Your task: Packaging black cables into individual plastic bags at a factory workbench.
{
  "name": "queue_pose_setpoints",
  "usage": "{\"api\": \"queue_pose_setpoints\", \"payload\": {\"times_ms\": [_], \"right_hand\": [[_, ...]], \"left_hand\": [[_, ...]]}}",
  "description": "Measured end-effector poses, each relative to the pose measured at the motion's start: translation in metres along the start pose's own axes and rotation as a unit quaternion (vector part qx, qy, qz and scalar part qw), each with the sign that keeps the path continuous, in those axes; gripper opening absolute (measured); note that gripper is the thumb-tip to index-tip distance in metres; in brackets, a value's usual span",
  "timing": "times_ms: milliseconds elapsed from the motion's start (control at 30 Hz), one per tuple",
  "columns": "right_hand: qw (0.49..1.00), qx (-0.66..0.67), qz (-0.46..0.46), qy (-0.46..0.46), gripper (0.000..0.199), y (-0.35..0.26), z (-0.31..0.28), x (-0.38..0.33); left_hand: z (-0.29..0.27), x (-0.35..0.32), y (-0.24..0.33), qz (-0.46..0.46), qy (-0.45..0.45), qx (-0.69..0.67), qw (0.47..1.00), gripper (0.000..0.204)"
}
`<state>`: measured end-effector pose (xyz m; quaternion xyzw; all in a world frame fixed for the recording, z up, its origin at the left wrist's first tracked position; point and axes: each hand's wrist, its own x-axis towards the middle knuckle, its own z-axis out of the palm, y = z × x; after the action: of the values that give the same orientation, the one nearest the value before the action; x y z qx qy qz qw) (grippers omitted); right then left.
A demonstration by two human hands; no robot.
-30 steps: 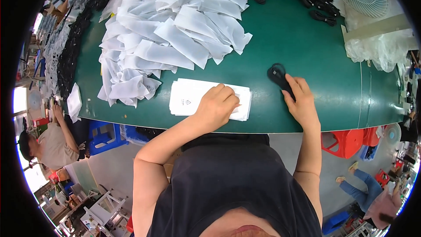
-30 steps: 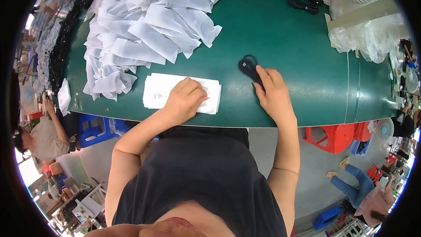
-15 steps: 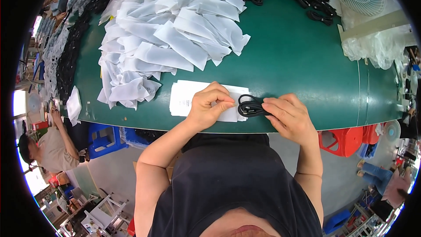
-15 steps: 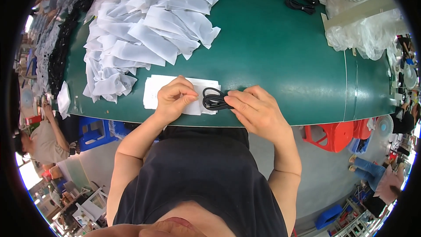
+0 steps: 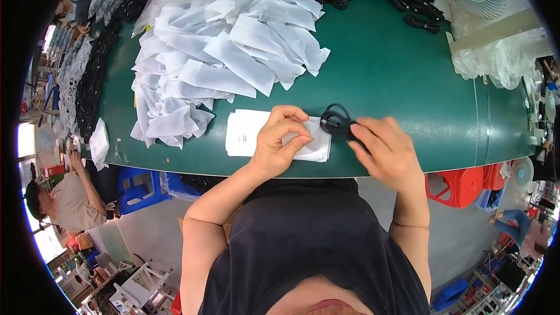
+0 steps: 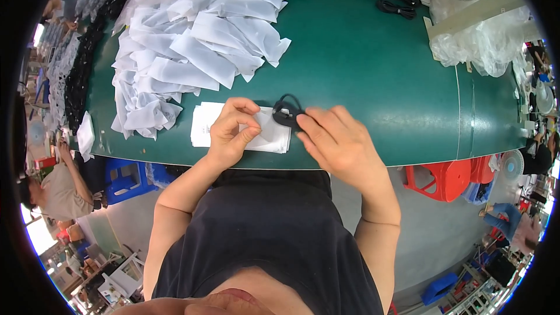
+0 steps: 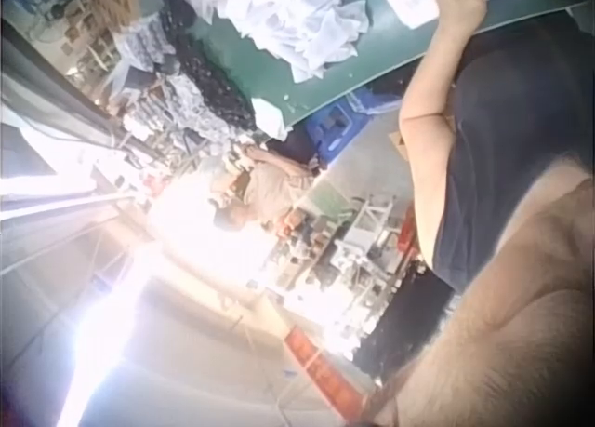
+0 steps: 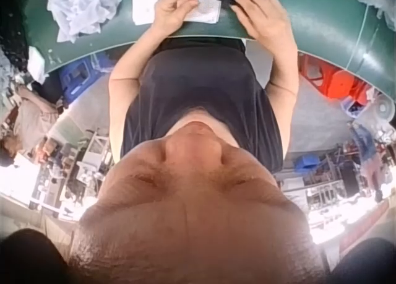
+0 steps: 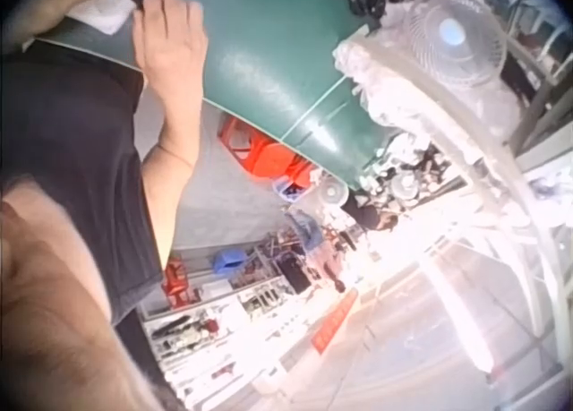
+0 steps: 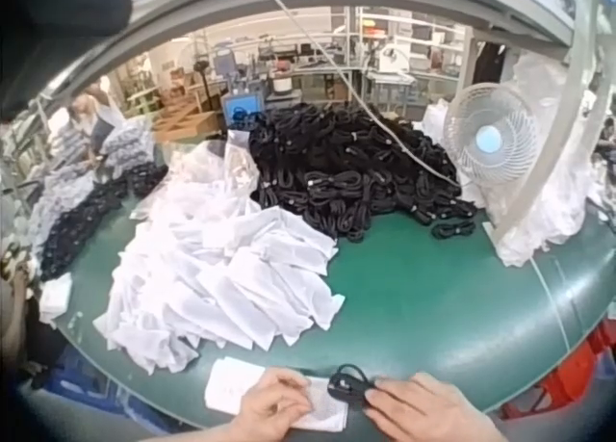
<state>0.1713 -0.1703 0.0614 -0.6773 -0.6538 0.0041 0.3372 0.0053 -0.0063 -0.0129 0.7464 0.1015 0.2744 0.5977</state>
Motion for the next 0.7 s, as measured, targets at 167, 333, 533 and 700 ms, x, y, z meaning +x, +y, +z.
{"api": "queue_pose_setpoints", "payload": {"times_ms": [167,333,533,700], "right_hand": [[0.998,0.021,-0.051,0.018,0.033,0.003,-0.006,0.003],[0.995,0.077,-0.042,0.055,0.032,0.018,-0.003,-0.003],[0.993,0.098,-0.04,0.061,0.037,0.005,0.016,-0.005],[0.997,0.034,0.053,0.038,0.04,0.002,0.04,-0.021]], "left_hand": [[0.002,0.003,0.003,-0.019,0.039,-0.072,0.996,0.009],[0.003,0.013,0.013,0.007,0.039,-0.042,0.998,0.026],[0.001,0.011,0.008,-0.032,-0.082,-0.008,0.996,0.042],[0.001,0.01,0.013,-0.038,-0.051,0.089,0.994,0.035]]}}
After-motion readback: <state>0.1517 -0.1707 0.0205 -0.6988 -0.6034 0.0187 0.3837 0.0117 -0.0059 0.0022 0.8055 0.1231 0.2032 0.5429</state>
